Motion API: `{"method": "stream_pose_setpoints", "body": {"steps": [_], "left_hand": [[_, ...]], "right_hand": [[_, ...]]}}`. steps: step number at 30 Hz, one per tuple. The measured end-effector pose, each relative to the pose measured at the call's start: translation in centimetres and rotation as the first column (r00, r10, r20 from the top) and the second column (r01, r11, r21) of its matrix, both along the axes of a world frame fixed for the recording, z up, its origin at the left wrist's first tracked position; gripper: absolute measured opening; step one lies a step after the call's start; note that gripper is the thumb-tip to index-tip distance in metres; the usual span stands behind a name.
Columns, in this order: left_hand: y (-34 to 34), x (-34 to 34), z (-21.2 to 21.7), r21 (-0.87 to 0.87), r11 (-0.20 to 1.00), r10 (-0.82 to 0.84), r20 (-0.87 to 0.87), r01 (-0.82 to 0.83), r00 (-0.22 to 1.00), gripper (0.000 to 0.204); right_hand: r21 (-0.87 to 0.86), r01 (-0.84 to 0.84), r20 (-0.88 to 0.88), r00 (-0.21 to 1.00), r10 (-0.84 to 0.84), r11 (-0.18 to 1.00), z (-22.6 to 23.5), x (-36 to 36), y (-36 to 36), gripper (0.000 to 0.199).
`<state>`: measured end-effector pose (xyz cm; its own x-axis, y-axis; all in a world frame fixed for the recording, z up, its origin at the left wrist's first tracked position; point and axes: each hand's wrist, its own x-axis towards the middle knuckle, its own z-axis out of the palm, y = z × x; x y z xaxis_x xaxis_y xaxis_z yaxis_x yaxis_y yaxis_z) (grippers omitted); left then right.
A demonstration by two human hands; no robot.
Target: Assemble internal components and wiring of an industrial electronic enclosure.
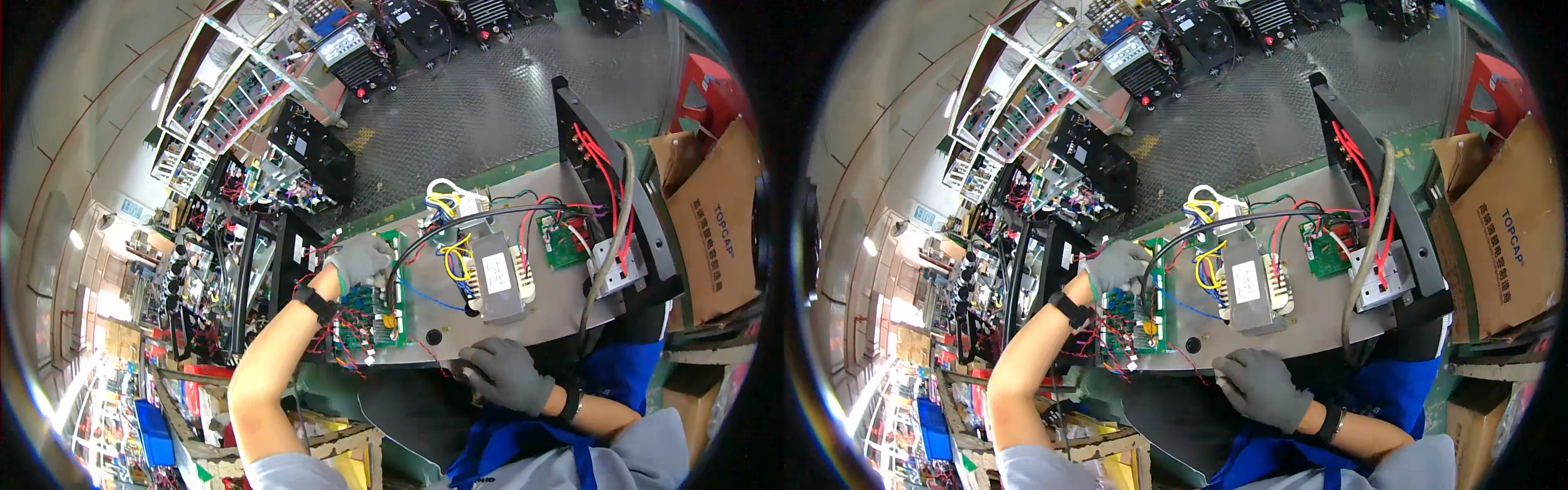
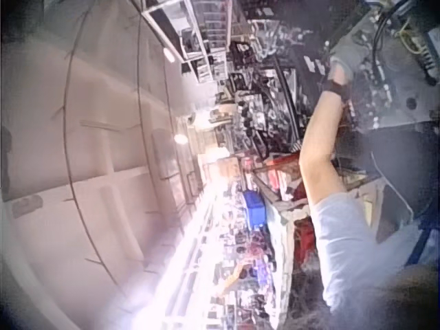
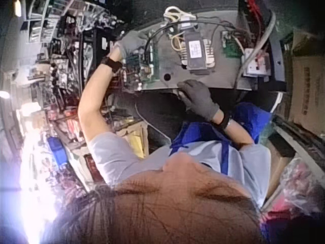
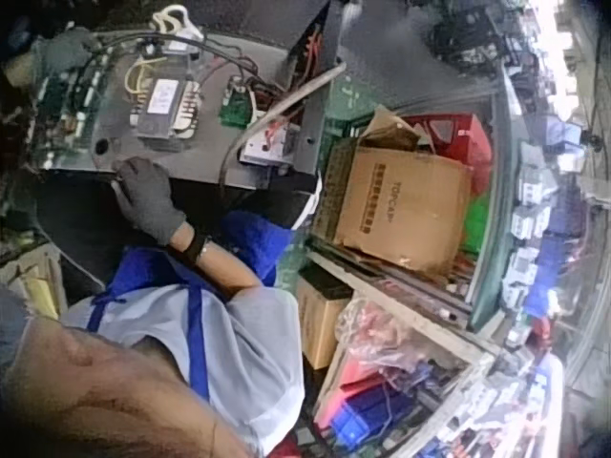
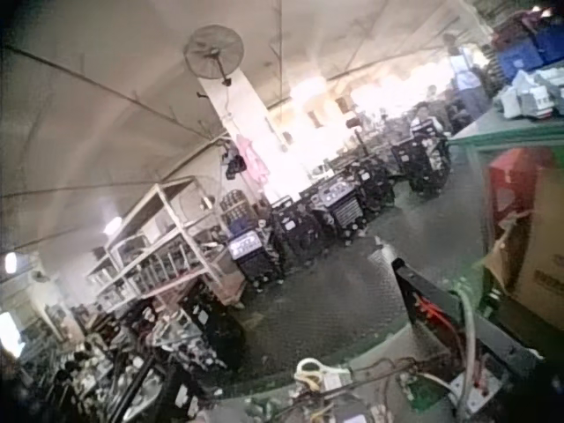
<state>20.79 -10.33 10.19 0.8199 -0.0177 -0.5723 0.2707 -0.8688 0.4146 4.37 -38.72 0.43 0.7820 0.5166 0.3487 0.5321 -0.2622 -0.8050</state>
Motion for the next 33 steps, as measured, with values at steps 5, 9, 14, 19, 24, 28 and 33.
{"method": "stream_pose_setpoints", "body": {"steps": [5,9,14,19,24,28,33], "left_hand": [[-2.3,-2.0,1.7,0.555,0.672,-0.577,-0.024,0.491,0.817,0.023],[-2.1,-3.6,0.6,0.451,0.677,-0.598,-0.124,0.582,0.792,0.025],[-3.7,-3.7,0.9,0.482,0.596,-0.65,-0.18,0.643,0.738,0.023],[-0.4,-1.9,1.5,-0.056,0.863,-0.48,0.219,0.502,0.85,0.019],[-1.0,-1.7,3.0,-0.468,0.883,0.015,0.102,0.035,0.995,0.025],[-1.5,-1.5,2.8,-0.48,0.873,0.243,0.273,-0.087,0.931,0.021],[-1.9,-1.1,1.2,-0.371,0.923,0.249,0.377,-0.101,0.892,0.02]], "right_hand": [[-0.038,-0.056,-0.066,0.996,0.054,0.998,1.2,-0.8,-1.1,0.029],[-0.04,-0.031,-0.042,0.999,0.03,0.999,1.1,-1.2,-1.8,0.031],[-0.057,-0.019,-0.057,0.998,0.015,0.998,1.1,-1.3,-2.5,0.031],[0.012,0.002,-0.023,1.0,-0.002,1.0,1.1,-1.5,-3.1,0.028],[0.056,0.088,0.016,0.996,-0.089,0.995,3.4,-1.3,-5.6,0.025],[0.02,0.158,0.291,0.944,-0.157,0.987,7.3,-0.6,-8.4,0.021],[0.13,0.368,0.555,0.743,-0.375,0.921,11.3,0.7,-11.6,0.016]]}}
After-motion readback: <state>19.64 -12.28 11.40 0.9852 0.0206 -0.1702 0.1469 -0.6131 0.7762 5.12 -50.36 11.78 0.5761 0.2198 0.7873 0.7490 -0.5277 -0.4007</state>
